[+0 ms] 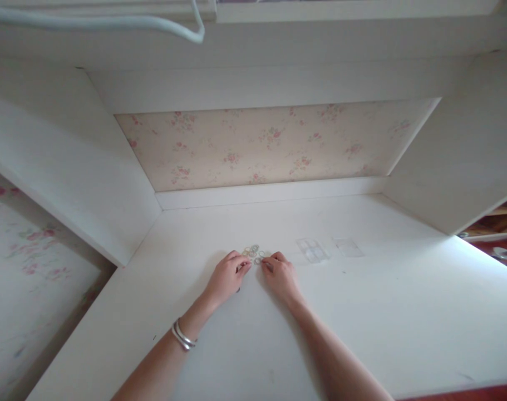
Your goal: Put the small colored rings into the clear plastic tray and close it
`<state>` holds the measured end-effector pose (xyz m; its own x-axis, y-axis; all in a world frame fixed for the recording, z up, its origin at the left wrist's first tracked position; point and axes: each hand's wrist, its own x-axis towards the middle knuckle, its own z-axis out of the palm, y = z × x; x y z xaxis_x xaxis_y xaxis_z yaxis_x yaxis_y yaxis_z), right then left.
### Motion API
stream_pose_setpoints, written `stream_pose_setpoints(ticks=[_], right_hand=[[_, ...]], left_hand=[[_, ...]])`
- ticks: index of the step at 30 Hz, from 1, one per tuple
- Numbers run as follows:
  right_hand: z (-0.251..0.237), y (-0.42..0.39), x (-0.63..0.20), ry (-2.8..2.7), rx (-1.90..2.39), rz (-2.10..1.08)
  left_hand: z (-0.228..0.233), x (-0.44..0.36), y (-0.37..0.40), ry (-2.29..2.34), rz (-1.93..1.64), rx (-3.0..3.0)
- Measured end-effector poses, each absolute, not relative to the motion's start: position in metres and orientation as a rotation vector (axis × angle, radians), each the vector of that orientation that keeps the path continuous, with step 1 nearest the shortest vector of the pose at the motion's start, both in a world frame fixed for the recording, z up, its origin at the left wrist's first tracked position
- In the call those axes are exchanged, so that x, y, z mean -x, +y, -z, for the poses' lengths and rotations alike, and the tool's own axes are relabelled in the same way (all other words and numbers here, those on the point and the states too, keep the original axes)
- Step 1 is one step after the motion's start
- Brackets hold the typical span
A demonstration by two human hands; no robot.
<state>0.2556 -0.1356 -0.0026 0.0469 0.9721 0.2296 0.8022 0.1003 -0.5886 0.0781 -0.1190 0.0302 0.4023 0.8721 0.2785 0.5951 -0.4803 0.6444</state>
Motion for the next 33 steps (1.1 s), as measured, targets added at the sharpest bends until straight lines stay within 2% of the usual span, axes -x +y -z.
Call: stream_pose_setpoints(ticks=[9, 19, 33], right_hand=[[0.011, -0.133, -0.255, -1.791, 1.696, -0.327], [0.01, -0.136, -0.252, -1.895, 1.787, -0.224], [0.009, -0.136, -0.251, -1.699, 1.61, -0.33]], left_hand=[[-0.016, -0.026, -0.158, 1.28, -0.727, -2.351], [-0.013, -0.028, -0.162, 1.33, -0.544, -2.54], [-0.021, -0.032, -0.165, 1.326, -0.649, -2.332]])
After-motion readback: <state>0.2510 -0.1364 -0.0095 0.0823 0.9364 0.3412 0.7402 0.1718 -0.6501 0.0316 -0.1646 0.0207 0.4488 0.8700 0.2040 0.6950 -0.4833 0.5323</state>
